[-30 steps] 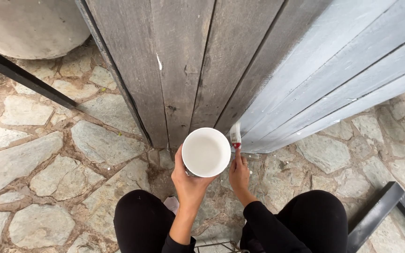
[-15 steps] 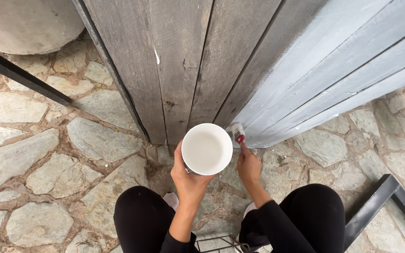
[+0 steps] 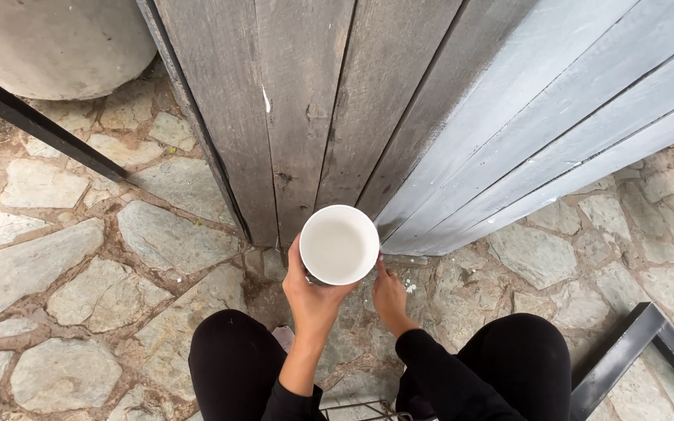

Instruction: Painting a wooden structure with white paint using a brush and a small container.

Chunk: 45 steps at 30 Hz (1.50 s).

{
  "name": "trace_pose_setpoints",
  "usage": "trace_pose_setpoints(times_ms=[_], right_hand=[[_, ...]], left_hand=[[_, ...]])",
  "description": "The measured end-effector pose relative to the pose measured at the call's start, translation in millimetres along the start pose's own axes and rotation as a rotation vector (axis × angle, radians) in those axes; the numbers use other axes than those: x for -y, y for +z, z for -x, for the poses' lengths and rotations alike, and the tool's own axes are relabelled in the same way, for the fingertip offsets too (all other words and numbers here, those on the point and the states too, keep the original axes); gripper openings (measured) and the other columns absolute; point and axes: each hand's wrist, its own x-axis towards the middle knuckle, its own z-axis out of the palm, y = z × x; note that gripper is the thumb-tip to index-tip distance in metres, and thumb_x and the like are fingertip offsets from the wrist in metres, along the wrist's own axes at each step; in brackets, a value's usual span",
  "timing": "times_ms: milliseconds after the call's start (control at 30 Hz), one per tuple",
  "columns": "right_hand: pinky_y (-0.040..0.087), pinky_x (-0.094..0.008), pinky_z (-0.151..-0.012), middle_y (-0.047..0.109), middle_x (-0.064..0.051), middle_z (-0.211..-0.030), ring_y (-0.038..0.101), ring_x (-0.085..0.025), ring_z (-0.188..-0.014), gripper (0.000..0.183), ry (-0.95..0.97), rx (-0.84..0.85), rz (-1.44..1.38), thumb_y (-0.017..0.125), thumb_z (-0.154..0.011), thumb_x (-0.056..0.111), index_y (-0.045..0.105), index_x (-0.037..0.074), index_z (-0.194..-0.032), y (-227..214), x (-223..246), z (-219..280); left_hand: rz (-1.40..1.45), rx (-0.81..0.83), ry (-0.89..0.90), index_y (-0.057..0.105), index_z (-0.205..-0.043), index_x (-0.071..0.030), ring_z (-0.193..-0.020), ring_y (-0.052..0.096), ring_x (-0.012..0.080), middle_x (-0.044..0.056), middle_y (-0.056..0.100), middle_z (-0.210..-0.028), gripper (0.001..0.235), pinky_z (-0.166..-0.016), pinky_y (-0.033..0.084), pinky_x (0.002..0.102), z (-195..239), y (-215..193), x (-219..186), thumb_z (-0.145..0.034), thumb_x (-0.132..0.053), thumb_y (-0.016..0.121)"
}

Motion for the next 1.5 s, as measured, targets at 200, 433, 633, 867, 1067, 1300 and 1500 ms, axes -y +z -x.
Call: trace_pose_setpoints(times_ms=[200, 433, 633, 867, 1067, 1300, 1500], right_hand=[[0.061, -0.049, -0.067, 0.074, -0.018, -0.097, 0.076, -0.038, -0.086, 0.049, 0.083, 0.202, 0.045, 0.053, -0.094, 0.015, 0.058, 0.019, -0.143, -12, -8, -35], [0.056, -0.049, -0.072, 0.075, -0.024, -0.092, 0.072, -0.04, -0.079, 0.039, 0.084, 0.017, -0.178, 0.054, -0.096, 0.014, 0.07, 0.017, -0.132, -189, 36, -44], [0.045, -0.031, -0.055, 0.073, -0.025, -0.101, 0.057, -0.019, -0.056, 0.035, -0.013, -0.29, -0.439, 0.055, -0.099, -0.003, 0.069, 0.001, -0.132, -323, 87, -41], [0.037, -0.02, -0.038, 0.072, -0.011, -0.088, 0.049, -0.006, -0.045, 0.037, 0.024, -0.568, -1.123, 0.049, -0.107, 0.003, 0.057, 0.007, -0.142, -266, 61, -70], [0.038, -0.022, -0.033, 0.072, -0.01, -0.081, 0.045, -0.008, -0.042, 0.036, 0.2, -0.438, -1.143, 0.052, -0.104, 0.0, 0.061, 0.005, -0.139, -102, 8, -42], [0.031, -0.028, -0.036, 0.07, -0.012, -0.075, 0.044, -0.013, -0.045, 0.041, 0.772, -0.067, -1.242, 0.061, -0.098, 0.005, 0.066, 0.012, -0.138, -19, -20, -18], [0.031, -0.03, -0.039, 0.068, -0.023, -0.076, 0.045, -0.019, -0.045, 0.031, 1.163, 0.208, -1.174, 0.051, -0.097, -0.005, 0.067, -0.002, -0.123, -28, -26, -48]], left_hand=[[0.003, -0.003, -0.034, 0.055, -0.142, -0.009, -0.12, 0.061, 0.0537, 0.023, 0.068, -0.127, 0.102, -0.095, 0.049, 0.067, -1, 0, 3, -0.053, -0.014, 0.104], [-0.005, 0.003, -0.026, 0.054, -0.141, -0.008, -0.118, 0.061, 0.057, 0.026, 0.068, -0.126, 0.1, -0.093, 0.05, 0.068, 0, -1, -2, -0.053, -0.012, 0.102], [-0.012, 0.003, -0.013, 0.055, -0.141, -0.008, -0.118, 0.062, 0.0538, 0.024, 0.069, -0.126, 0.1, -0.093, 0.05, 0.067, 0, -1, -2, -0.053, -0.013, 0.103], [-0.061, -0.003, -0.027, 0.055, -0.142, -0.01, -0.118, 0.064, 0.051, 0.021, 0.069, -0.125, 0.102, -0.091, 0.052, 0.066, 3, 0, 11, -0.052, -0.015, 0.103], [-0.142, 0.034, -0.109, 0.051, -0.144, -0.016, -0.123, 0.065, 0.0314, 0.012, 0.068, -0.134, 0.104, -0.09, 0.059, 0.045, 8, -4, 16, -0.053, -0.032, 0.099], [-0.131, 0.04, -0.145, 0.05, -0.145, -0.017, -0.125, 0.064, 0.031, 0.012, 0.066, -0.137, 0.105, -0.094, 0.06, 0.047, 8, 1, 22, -0.052, -0.03, 0.098], [-0.144, 0.037, -0.16, 0.052, -0.143, -0.019, -0.12, 0.067, 0.0282, 0.008, 0.069, -0.134, 0.107, -0.088, 0.06, 0.043, 5, 6, 21, -0.048, -0.033, 0.1]])
